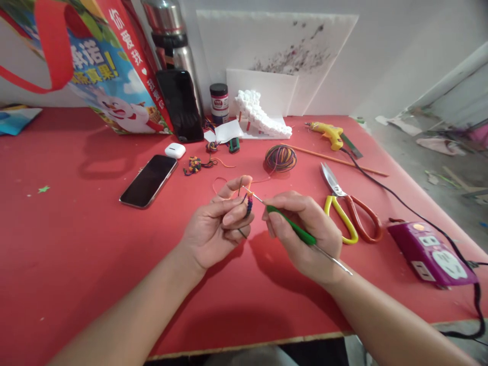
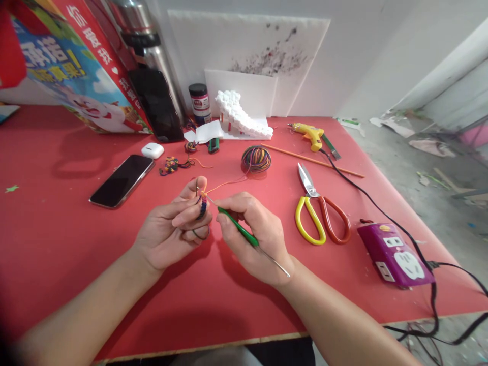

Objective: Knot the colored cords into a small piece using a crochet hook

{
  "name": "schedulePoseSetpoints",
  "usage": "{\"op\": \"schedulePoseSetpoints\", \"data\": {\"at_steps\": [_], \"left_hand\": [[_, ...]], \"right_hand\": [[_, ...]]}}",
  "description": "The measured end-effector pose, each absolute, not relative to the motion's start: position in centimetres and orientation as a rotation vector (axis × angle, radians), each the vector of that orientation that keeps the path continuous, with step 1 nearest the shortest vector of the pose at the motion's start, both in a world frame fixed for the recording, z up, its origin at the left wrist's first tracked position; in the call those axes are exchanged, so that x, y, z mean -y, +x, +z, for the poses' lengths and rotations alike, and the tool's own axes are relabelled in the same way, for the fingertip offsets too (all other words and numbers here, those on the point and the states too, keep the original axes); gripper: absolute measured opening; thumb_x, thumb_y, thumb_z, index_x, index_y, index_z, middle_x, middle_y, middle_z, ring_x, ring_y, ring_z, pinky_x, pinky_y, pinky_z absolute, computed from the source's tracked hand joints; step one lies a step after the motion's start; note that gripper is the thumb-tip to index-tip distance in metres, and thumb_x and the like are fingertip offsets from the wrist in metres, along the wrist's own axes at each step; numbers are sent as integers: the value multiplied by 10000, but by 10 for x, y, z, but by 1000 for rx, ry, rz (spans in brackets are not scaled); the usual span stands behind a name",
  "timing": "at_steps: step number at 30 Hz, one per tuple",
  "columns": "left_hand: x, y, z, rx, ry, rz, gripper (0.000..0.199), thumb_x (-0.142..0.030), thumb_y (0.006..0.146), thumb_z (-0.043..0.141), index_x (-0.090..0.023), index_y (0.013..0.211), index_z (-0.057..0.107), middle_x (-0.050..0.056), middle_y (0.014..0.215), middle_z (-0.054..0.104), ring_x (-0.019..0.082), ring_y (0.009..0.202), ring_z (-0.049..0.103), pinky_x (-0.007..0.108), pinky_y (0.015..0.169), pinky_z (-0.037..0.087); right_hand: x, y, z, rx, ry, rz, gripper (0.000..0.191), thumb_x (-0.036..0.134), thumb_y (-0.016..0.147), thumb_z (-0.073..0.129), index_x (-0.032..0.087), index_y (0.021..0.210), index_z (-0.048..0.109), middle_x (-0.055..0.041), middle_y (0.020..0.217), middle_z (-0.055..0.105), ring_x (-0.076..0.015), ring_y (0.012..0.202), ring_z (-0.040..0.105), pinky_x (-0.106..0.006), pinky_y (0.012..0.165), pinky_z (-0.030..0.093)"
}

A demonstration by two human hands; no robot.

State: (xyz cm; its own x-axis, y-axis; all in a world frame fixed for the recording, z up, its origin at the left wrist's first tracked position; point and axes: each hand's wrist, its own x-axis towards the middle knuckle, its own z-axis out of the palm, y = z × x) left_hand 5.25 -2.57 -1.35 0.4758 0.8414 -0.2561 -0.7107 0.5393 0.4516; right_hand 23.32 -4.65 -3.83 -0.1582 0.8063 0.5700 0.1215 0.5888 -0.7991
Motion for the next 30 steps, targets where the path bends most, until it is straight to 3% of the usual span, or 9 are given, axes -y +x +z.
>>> {"op": "schedulePoseSetpoints", "data": {"at_steps": [11, 19, 25, 30], "left_hand": [[30, 61, -12, -533, 369, 1049, 314, -49, 883, 671, -276, 994, 856, -60, 512, 393, 75, 466, 215, 138, 439, 292], [31, 66, -18, -529, 186, 1069, 322, -21, 889, 646, -247, 1017, 835, -61, 546, 407, 60, 451, 256, 138, 418, 223], [32, 64, -18, -488, 134, 1041, 478, 12, 863, 627, -293, 1192, 793, -74, 541, 416, 58, 435, 231, 149, 396, 170], [31, 57, -14, -483, 119, 1039, 432, 18, 852, 638, -252, 1149, 795, -82, 526, 410, 59, 438, 231, 161, 395, 151]], "right_hand": [[50, 228, -34, 1673, -915, 625, 175, 162, 1022, 609, 256, 1158, 664, -24, 893, 707, -148, 691, 649, -308, 640, 553], [55, 215, -44, 1680, -965, 484, 283, 138, 1035, 586, 276, 1282, 590, -58, 1044, 720, -188, 880, 713, -347, 783, 609], [50, 219, -50, 1701, -834, 485, 320, 121, 1027, 583, 273, 1308, 575, -59, 1028, 672, -175, 828, 683, -340, 735, 593], [43, 226, -47, 1628, -719, 698, 308, 120, 1011, 631, 268, 1279, 661, -40, 991, 669, -137, 729, 648, -313, 666, 558]]}}
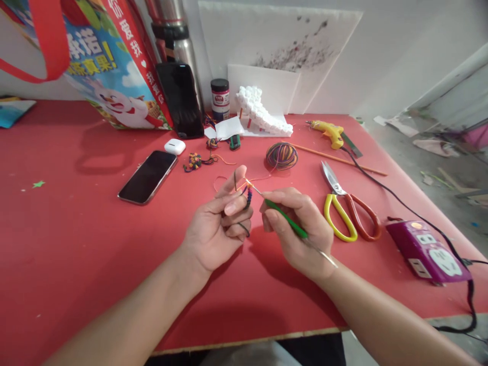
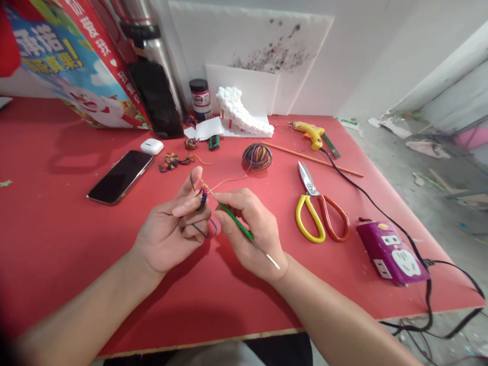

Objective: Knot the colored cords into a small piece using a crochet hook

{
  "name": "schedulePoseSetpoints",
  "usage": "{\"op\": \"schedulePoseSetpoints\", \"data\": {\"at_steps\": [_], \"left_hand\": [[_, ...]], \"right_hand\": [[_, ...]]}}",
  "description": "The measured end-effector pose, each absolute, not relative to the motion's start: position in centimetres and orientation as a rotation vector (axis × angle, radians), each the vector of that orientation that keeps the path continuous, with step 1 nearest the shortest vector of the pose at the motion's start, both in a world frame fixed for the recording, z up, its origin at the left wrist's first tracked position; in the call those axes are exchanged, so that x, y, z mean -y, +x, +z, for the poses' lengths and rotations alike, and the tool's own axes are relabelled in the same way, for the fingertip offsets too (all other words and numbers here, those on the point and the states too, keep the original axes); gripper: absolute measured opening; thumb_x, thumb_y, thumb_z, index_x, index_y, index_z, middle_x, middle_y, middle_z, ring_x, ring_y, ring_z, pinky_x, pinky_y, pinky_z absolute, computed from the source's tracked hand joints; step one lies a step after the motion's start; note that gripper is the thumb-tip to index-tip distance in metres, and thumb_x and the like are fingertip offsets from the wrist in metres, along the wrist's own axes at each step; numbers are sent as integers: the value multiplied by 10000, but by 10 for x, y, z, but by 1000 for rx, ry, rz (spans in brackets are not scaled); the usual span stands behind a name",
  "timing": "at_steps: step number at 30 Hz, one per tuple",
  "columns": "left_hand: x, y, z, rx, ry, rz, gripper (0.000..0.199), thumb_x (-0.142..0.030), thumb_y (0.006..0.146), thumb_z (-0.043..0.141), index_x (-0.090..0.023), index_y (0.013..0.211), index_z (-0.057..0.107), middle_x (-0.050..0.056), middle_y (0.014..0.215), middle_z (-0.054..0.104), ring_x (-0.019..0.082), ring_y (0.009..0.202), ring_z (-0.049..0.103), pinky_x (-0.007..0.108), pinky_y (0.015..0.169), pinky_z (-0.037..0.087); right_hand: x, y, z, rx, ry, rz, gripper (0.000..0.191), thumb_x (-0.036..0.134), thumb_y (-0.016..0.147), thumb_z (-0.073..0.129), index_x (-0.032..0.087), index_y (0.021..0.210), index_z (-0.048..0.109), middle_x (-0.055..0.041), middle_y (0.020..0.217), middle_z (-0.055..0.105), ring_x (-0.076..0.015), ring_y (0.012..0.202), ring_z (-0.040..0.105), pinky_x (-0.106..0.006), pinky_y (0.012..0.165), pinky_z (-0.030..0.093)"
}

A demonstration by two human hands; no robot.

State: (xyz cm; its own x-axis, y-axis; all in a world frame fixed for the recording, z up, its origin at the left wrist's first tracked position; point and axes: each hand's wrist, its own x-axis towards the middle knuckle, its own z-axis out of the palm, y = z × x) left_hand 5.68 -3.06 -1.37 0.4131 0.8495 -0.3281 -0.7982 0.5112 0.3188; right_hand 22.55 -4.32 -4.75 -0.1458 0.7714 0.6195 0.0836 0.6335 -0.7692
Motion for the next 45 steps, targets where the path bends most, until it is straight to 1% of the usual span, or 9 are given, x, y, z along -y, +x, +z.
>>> {"op": "schedulePoseSetpoints", "data": {"at_steps": [4, 8, 11, 15, 19, 27, 35, 42, 45], "left_hand": [[30, 54, -12, -476, 117, 1013, 447, 19, 857, 623, -250, 1175, 787, -84, 520, 408, 59, 434, 213, 160, 396, 135], [30, 55, -14, -484, 141, 983, 474, 7, 874, 613, -259, 1235, 767, -86, 522, 402, 60, 436, 193, 157, 401, 125], [29, 55, -17, -480, 153, 977, 410, 5, 879, 613, -227, 1168, 787, -80, 526, 407, 56, 439, 197, 161, 410, 113], [28, 55, -16, -488, 172, 965, 358, 3, 888, 595, -209, 1090, 801, -75, 513, 411, 58, 439, 233, 164, 426, 112], [27, 54, -14, -510, 178, 997, 367, -2, 927, 536, -183, 1126, 785, -72, 508, 423, 60, 436, 248, 162, 432, 124], [28, 52, -9, -520, 160, 1013, 421, -15, 978, 446, -151, 1275, 712, -72, 512, 449, 62, 428, 263, 158, 431, 120], [27, 47, -13, -480, 169, 1016, 407, -17, 961, 487, -155, 1264, 721, -69, 508, 469, 62, 428, 288, 162, 424, 125], [26, 45, -14, -473, 183, 1010, 369, -4, 936, 522, -166, 1177, 751, -72, 506, 458, 59, 433, 245, 162, 425, 136], [25, 45, -14, -485, 208, 1009, 362, -9, 927, 549, -171, 1176, 755, -75, 512, 449, 61, 440, 231, 162, 424, 141]], "right_hand": [[41, 226, -39, 1482, -700, 920, 216, 126, 1005, 642, 239, 1164, 732, -13, 894, 661, -106, 615, 619, -282, 574, 537], [39, 227, -35, 1377, -705, 1052, 111, 205, 995, 678, 224, 1079, 748, -33, 894, 685, -126, 629, 625, -292, 554, 546], [39, 229, -35, 1315, -671, 1111, 117, 226, 1006, 674, 224, 1081, 763, -34, 893, 673, -133, 674, 632, -287, 568, 542], [40, 230, -33, 1278, -673, 1140, 156, 199, 1030, 620, 216, 1087, 764, -29, 914, 657, -125, 694, 640, -293, 618, 541], [41, 230, -34, 1265, -712, 1129, 176, 179, 1035, 613, 219, 1146, 743, -6, 839, 659, -128, 700, 654, -301, 672, 557], [40, 231, -35, 1300, -703, 1094, 200, 174, 1053, 599, 232, 1179, 743, 3, 818, 669, -124, 704, 658, -293, 699, 560], [39, 233, -35, 1304, -702, 1088, 172, 212, 1033, 623, 211, 1163, 735, -19, 841, 680, -151, 706, 664, -323, 673, 576], [36, 236, -34, 1300, -692, 1090, 161, 232, 1024, 644, 210, 1143, 749, -33, 859, 681, -155, 721, 663, -327, 663, 580], [36, 237, -34, 1316, -679, 1081, 167, 230, 1032, 632, 216, 1150, 750, -31, 860, 674, -156, 721, 660, -327, 662, 577]]}}
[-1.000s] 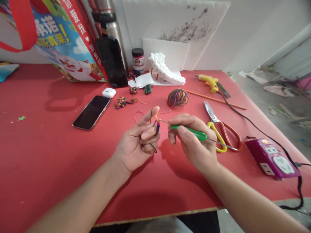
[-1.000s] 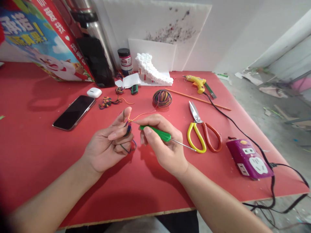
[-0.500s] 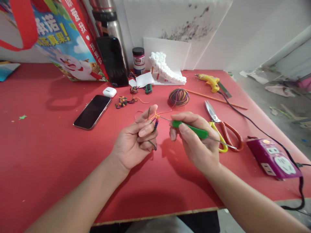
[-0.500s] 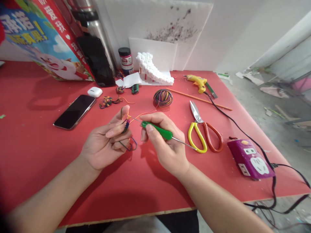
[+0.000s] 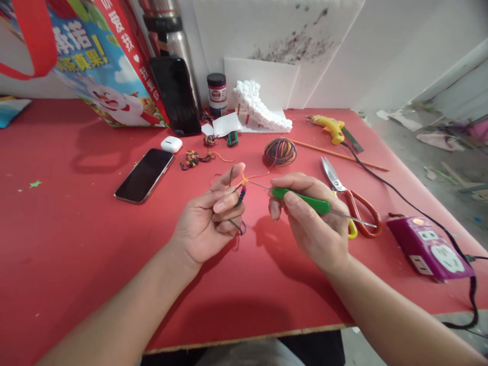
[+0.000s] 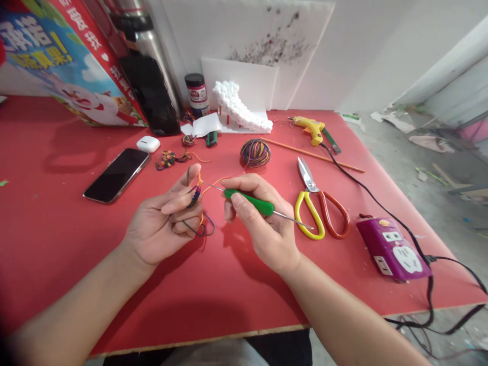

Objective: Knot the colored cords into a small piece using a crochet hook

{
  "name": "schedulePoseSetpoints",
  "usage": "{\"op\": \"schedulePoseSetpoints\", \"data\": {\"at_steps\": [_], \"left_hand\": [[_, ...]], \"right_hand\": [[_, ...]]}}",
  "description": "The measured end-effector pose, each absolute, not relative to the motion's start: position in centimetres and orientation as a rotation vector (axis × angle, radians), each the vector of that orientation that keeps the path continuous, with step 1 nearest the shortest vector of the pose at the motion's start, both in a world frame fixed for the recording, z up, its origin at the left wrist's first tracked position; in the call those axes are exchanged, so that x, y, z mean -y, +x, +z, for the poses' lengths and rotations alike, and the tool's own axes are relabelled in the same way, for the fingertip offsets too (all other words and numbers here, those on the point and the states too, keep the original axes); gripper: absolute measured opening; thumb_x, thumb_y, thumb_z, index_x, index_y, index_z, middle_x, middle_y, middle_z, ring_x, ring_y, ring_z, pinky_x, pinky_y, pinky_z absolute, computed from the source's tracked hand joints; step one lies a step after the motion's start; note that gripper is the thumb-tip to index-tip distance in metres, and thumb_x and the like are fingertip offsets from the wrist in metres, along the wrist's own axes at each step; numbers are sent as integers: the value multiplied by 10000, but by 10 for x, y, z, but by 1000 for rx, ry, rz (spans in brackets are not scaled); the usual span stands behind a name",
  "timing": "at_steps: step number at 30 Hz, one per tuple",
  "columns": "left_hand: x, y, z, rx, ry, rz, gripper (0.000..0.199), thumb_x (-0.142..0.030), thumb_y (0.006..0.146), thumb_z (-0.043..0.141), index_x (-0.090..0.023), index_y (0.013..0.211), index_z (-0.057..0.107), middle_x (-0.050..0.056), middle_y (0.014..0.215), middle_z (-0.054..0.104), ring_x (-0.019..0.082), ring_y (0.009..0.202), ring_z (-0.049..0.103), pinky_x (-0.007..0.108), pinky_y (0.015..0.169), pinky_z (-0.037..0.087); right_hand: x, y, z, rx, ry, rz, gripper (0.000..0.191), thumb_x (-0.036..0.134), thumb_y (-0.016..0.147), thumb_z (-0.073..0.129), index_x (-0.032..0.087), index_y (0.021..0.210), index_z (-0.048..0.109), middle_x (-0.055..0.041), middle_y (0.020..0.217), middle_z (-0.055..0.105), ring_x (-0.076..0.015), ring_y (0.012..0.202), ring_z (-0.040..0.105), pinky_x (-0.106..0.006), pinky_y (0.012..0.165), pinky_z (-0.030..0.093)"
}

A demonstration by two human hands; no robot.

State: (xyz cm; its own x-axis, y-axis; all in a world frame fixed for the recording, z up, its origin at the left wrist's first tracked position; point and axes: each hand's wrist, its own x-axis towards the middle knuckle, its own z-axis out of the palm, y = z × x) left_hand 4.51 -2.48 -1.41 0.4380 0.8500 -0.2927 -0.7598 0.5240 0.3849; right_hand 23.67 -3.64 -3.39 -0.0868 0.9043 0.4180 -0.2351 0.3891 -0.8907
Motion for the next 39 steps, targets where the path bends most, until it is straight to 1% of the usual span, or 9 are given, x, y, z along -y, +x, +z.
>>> {"op": "schedulePoseSetpoints", "data": {"at_steps": [3, 7, 12, 16, 19, 24, 29, 33, 39], "left_hand": [[26, 46, -13, -510, 270, 1002, 385, -24, 933, 557, -184, 1227, 748, -79, 513, 446, 64, 452, 209, 159, 430, 139], [29, 49, -11, -563, 353, 1003, 405, -51, 932, 595, -217, 1267, 751, -84, 514, 435, 64, 463, 176, 150, 433, 146], [29, 51, -10, -579, 380, 1003, 436, -62, 938, 596, -230, 1313, 740, -90, 518, 410, 66, 465, 150, 142, 431, 167], [27, 49, -12, -581, 372, 1008, 504, -71, 942, 598, -242, 1407, 691, -91, 531, 401, 69, 462, 156, 137, 425, 174], [27, 50, -12, -564, 386, 1001, 514, -64, 939, 596, -244, 1410, 695, -89, 535, 393, 70, 459, 146, 134, 418, 176], [30, 54, -10, -558, 403, 1005, 490, -47, 932, 588, -230, 1361, 736, -87, 519, 373, 71, 451, 143, 132, 417, 207], [33, 60, -11, -652, 414, 1061, 388, -65, 919, 639, -219, 1235, 803, -60, 515, 438, 63, 447, 208, 127, 425, 248], [34, 64, -12, -634, 325, 1070, 363, -35, 928, 606, -230, 1141, 826, -57, 515, 441, 57, 437, 196, 130, 418, 213], [33, 61, -8, -535, 218, 1028, 489, -25, 964, 518, -254, 1333, 741, -76, 527, 388, 66, 419, 198, 146, 406, 174]], "right_hand": [[37, 236, -34, 1367, -669, 1022, 202, 183, 1037, 606, 220, 1178, 747, -30, 899, 661, -146, 714, 660, -326, 664, 567], [37, 237, -31, 1548, -682, 776, 278, 86, 1002, 592, 206, 1198, 748, -54, 960, 667, -152, 747, 671, -351, 708, 572], [37, 238, -24, 1792, -601, 539, 314, 9, 946, 603, 161, 1177, 751, -86, 911, 706, -166, 792, 693, -314, 689, 598], [39, 238, -21, 1891, -659, 401, 275, 55, 951, 657, 142, 1203, 726, -93, 887, 755, -163, 753, 725, -282, 678, 619], [40, 238, -23, 1922, -680, 306, 294, 88, 966, 664, 137, 1250, 718, -100, 895, 777, -171, 741, 742, -279, 677, 630], [39, 239, -25, 1927, -653, 338, 316, 106, 981, 650, 155, 1288, 710, -99, 914, 784, -171, 744, 745, -283, 675, 633], [42, 231, -29, 1861, -834, 301, 263, 105, 1005, 615, 188, 1232, 718, -74, 883, 782, -155, 711, 734, -266, 668, 614], [47, 225, -34, 1837, -846, 222, 308, 82, 992, 620, 172, 1280, 681, -108, 971, 767, -182, 821, 743, -297, 754, 630], [51, 226, -33, 1883, -799, 181, 436, 51, 981, 611, 185, 1396, 617, -129, 1054, 756, -202, 873, 747, -330, 767, 651]]}}
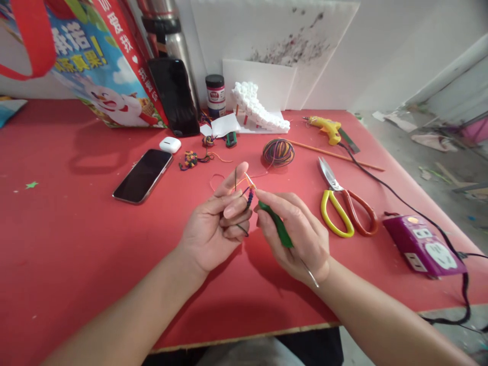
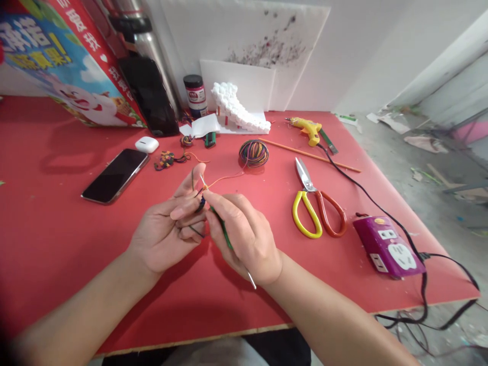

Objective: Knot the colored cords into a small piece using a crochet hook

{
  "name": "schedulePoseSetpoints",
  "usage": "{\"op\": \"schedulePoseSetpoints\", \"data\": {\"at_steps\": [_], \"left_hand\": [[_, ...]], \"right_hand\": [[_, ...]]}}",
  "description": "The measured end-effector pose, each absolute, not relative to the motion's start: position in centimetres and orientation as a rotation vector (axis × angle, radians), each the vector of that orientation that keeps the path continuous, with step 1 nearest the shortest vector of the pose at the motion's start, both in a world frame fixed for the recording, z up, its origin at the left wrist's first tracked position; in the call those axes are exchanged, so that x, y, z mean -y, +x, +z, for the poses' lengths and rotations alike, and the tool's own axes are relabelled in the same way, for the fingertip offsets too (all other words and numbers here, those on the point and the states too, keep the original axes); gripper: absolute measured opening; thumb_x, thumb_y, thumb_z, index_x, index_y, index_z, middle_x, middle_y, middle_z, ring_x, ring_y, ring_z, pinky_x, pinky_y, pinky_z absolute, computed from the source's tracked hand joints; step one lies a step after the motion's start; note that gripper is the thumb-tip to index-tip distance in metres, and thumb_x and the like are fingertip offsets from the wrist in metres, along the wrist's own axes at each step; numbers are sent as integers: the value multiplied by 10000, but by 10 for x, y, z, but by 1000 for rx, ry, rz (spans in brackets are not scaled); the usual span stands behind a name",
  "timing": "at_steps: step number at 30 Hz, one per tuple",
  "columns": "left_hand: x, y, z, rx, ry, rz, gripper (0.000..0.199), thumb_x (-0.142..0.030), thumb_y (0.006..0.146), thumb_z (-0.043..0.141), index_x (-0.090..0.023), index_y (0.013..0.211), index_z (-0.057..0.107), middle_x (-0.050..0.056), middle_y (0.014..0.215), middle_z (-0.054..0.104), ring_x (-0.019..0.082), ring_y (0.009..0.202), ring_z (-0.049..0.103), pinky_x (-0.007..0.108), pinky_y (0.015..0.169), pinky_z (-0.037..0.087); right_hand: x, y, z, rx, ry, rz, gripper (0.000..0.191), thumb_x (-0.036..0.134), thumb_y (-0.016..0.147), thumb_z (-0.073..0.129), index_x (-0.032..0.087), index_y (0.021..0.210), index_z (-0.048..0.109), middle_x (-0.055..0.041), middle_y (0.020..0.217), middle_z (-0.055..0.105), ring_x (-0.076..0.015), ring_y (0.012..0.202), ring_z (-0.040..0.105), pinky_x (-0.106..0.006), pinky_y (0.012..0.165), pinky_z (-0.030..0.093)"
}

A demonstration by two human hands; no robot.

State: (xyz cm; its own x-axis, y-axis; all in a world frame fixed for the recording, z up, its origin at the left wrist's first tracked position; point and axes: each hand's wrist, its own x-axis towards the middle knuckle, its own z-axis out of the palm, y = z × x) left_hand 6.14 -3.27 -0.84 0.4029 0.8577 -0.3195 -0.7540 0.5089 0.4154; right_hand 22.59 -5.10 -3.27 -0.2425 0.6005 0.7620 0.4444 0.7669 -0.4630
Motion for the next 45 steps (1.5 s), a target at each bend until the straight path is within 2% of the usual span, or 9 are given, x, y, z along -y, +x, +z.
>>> {"op": "schedulePoseSetpoints", "data": {"at_steps": [3, 10, 16, 22, 32, 38, 45], "left_hand": [[32, 59, -8, -554, 256, 1015, 526, -34, 959, 534, -280, 1388, 712, -78, 526, 375, 70, 421, 219, 137, 407, 198], [33, 59, -10, -635, 370, 1044, 503, -51, 940, 585, -252, 1379, 728, -77, 529, 408, 59, 431, 192, 115, 416, 248], [36, 66, -9, -563, 231, 1059, 569, -14, 954, 518, -304, 1409, 698, -74, 542, 401, 60, 423, 220, 120, 398, 189], [35, 61, -8, -557, 225, 1033, 566, -18, 957, 519, -300, 1417, 690, -74, 550, 398, 59, 422, 224, 123, 400, 190], [34, 59, -9, -607, 278, 1021, 562, -46, 944, 567, -301, 1429, 688, -82, 538, 369, 65, 428, 210, 118, 405, 208], [37, 64, -11, -669, 375, 1044, 490, -79, 935, 623, -271, 1371, 738, -73, 527, 413, 63, 442, 191, 120, 413, 242], [40, 71, -6, -688, 187, 1062, 565, -18, 927, 563, -301, 1396, 702, -85, 551, 400, 50, 420, 240, 107, 400, 230]], "right_hand": [[50, 228, -31, 1879, -775, 201, 434, 55, 975, 623, 189, 1388, 627, -130, 1060, 766, -206, 890, 757, -331, 767, 655], [44, 228, -32, 1895, -817, 171, 314, 90, 994, 625, 194, 1286, 677, -101, 987, 799, -180, 769, 754, -292, 694, 634], [49, 224, -37, 1889, -832, 29, 418, 98, 995, 628, 180, 1405, 616, -135, 1046, 788, -222, 884, 769, -328, 766, 657], [47, 229, -33, 1925, -773, 95, 441, 96, 991, 638, 173, 1425, 613, -138, 1051, 796, -211, 872, 774, -312, 755, 654], [44, 232, -36, 1886, -778, 251, 326, 156, 1048, 556, 191, 1344, 688, -44, 807, 766, -143, 599, 694, -267, 577, 584], [46, 230, -39, 1889, -826, 268, 322, 95, 1028, 558, 210, 1315, 643, -50, 929, 804, -139, 691, 742, -249, 636, 589], [49, 223, -40, 1948, -842, 106, 249, 103, 1032, 525, 207, 1242, 607, -67, 893, 754, -175, 732, 728, -267, 656, 574]]}}
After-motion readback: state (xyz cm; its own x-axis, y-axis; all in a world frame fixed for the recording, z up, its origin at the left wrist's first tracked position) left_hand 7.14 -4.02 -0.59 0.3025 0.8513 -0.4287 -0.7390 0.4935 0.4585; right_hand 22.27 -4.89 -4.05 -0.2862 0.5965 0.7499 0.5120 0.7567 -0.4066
